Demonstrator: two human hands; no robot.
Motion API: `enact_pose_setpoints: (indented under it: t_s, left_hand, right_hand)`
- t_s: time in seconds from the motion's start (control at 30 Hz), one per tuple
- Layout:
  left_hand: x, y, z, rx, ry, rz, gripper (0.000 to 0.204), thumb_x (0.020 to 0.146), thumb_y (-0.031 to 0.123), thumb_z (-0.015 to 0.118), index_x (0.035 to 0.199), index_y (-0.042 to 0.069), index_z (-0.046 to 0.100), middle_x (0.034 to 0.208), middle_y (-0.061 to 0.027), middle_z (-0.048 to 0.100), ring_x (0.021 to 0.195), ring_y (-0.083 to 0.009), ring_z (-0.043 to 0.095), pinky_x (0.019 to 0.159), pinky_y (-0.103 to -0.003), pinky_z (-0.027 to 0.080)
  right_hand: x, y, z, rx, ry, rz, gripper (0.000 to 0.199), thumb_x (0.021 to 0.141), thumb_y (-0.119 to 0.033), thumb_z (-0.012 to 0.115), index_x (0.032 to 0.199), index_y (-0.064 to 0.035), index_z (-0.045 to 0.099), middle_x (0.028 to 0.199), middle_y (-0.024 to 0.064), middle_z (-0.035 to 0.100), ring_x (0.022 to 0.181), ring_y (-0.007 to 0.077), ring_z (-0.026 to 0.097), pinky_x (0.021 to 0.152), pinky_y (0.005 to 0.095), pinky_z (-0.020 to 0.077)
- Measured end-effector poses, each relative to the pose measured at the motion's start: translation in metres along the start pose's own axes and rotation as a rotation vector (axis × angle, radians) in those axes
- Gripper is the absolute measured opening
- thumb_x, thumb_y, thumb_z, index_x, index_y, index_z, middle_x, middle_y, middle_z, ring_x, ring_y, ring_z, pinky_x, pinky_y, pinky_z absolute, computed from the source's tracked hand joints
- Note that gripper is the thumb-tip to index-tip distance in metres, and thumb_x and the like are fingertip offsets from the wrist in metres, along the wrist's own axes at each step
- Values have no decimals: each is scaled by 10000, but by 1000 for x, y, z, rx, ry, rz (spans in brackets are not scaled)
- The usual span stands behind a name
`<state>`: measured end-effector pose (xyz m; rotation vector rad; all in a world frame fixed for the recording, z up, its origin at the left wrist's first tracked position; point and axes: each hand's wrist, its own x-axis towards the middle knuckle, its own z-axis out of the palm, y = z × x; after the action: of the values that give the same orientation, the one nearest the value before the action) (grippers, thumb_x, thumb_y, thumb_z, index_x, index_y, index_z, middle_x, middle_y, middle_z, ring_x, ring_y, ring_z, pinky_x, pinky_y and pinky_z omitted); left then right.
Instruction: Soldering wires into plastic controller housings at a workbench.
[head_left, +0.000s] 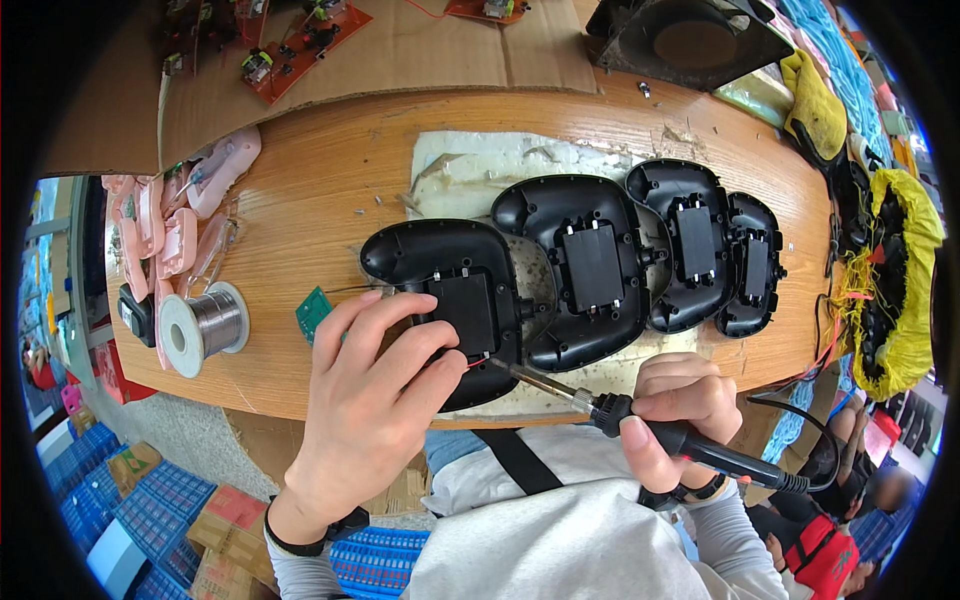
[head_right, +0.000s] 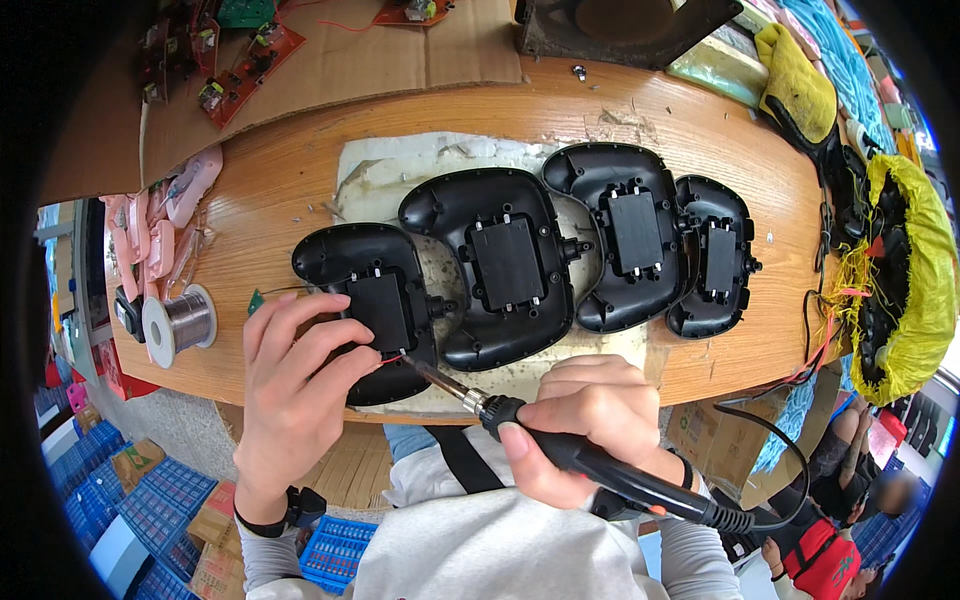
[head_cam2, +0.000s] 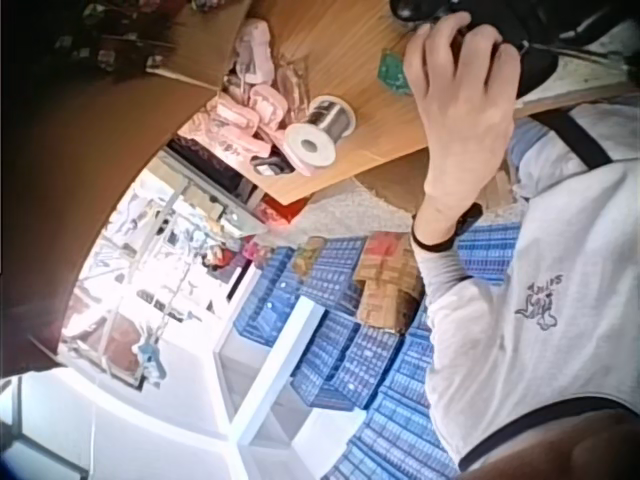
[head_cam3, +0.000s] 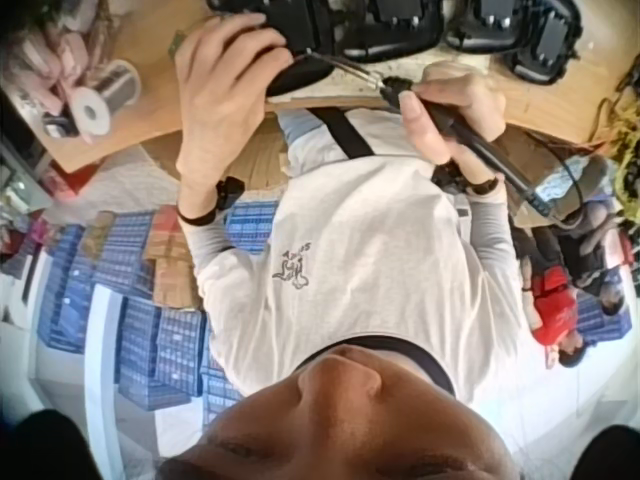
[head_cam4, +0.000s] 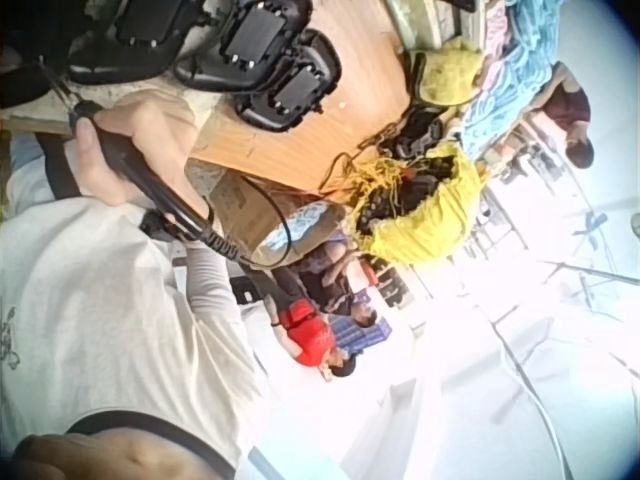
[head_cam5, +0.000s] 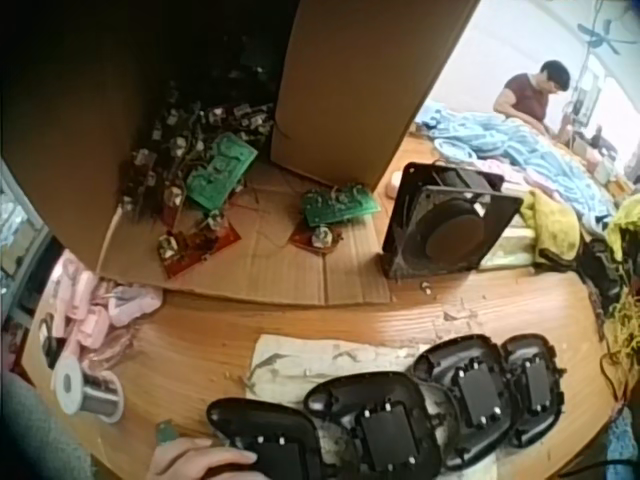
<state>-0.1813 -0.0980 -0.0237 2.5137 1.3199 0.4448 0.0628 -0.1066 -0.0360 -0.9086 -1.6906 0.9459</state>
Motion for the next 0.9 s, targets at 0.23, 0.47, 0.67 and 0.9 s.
enact_pose_setpoints:
  t_s: [0.23, 0.47, 0.67, 0.9]
  left_hand:
    - [3, 1, 1, -19, 12, -24, 146, 641, 23, 628, 778, 73, 637, 923, -24, 607, 1041, -257, 540, 909, -455, 380]
    - [4, 1, 1, -16, 13, -24, 145, 635, 19, 620, 768, 72, 637, 914, -22, 602, 1041, -253, 538, 906, -453, 385]
    - [4, 1, 1, -18, 9, -20, 138, 637, 22, 622, 765, 73, 636, 910, -21, 601, 1036, -253, 540, 907, -458, 385]
    - [4, 1, 0, -23, 14, -24, 126, 646, 30, 628, 765, 71, 635, 907, -22, 600, 1034, -255, 542, 911, -456, 384]
  right_hand:
    - [3, 3, 5, 2, 29, -58, 167, 647, -16, 679, 717, -5, 527, 477, 72, 527, 353, 182, 499, 369, 265, 390]
    - [4, 3, 7, 9, 40, -56, 153, 645, -11, 669, 706, -2, 529, 476, 74, 526, 354, 181, 501, 366, 262, 388]
    - [4, 4, 8, 10, 35, -56, 146, 644, -9, 665, 698, -2, 529, 469, 71, 516, 351, 179, 494, 362, 263, 381]
    - [5, 3, 10, -20, 25, -81, 141, 639, -2, 661, 697, -2, 533, 467, 67, 511, 348, 181, 485, 364, 262, 376]
